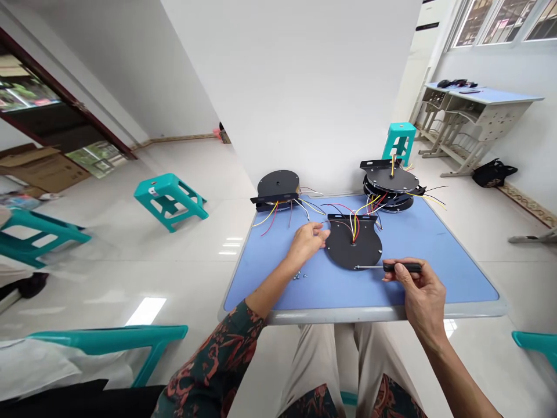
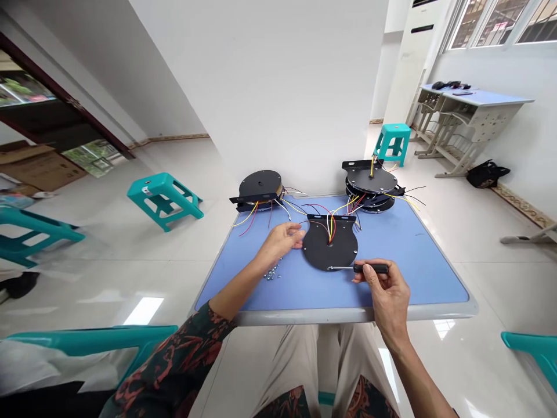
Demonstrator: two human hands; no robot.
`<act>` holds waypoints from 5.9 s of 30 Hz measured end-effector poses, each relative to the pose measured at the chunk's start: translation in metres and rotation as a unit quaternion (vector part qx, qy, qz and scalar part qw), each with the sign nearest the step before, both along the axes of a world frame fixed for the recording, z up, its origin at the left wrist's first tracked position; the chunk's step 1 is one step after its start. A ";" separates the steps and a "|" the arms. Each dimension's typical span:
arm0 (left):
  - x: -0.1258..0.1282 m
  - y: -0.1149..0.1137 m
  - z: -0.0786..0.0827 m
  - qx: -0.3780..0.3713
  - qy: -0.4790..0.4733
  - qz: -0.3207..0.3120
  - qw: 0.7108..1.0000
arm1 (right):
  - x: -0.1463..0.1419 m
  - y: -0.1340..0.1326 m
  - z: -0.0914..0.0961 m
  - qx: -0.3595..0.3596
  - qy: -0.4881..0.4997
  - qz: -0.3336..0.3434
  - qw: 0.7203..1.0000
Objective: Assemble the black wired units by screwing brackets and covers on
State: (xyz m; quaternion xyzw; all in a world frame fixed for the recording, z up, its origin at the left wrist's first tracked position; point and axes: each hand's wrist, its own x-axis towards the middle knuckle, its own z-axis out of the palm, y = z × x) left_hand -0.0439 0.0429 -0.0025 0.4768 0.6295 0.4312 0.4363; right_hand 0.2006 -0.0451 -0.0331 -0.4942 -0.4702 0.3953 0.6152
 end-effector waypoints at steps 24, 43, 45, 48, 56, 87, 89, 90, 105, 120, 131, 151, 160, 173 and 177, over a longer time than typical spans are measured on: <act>0.008 0.008 -0.008 -0.039 0.116 -0.093 0.988 | -0.003 -0.003 -0.002 -0.008 -0.033 -0.045 0.998; 0.015 0.002 -0.006 -0.113 0.047 -0.108 0.987 | -0.004 -0.003 0.001 -0.003 0.018 -0.016 1.000; 0.016 0.002 -0.005 -0.116 0.051 -0.114 0.985 | -0.002 -0.001 0.000 -0.008 0.044 -0.011 0.999; 0.017 0.001 -0.004 -0.116 0.050 -0.119 0.985 | -0.001 0.004 0.000 -0.024 0.090 0.003 0.996; 0.014 -0.003 0.003 -0.064 0.178 -0.108 0.976 | 0.004 0.011 0.004 -0.049 0.154 0.009 0.987; 0.032 -0.036 -0.005 0.254 0.321 -0.341 0.846 | 0.007 0.026 0.010 -0.049 0.066 0.066 0.994; 0.032 -0.036 -0.006 0.255 0.321 -0.342 0.846 | 0.007 0.025 0.010 -0.049 0.062 0.066 0.995; 0.032 -0.036 -0.007 0.256 0.320 -0.342 0.846 | 0.007 0.025 0.011 -0.049 0.060 0.066 0.995; 0.033 -0.036 -0.008 0.260 0.318 -0.341 0.846 | 0.007 0.025 0.012 -0.057 0.039 0.074 0.995; 0.037 -0.034 -0.019 0.342 0.289 -0.273 0.852 | 0.009 0.025 0.007 -0.059 0.091 0.077 0.991; 0.053 -0.028 -0.008 0.404 0.241 -0.175 0.865 | 0.013 0.039 0.032 -0.070 0.155 0.082 0.982; 0.087 -0.010 0.009 0.513 0.258 -0.045 0.817 | 0.004 0.074 0.053 -0.193 0.366 0.217 0.884; 0.089 -0.010 0.001 0.472 0.223 -0.078 0.849 | 0.010 0.079 0.039 -0.178 0.364 0.212 0.889; 0.044 0.001 0.028 0.208 0.174 -0.019 0.962 | 0.033 0.126 0.045 -0.163 0.314 0.156 0.922; 0.019 0.010 0.023 0.082 0.152 -0.033 0.984 | 0.039 0.150 0.036 -0.197 0.292 0.143 0.925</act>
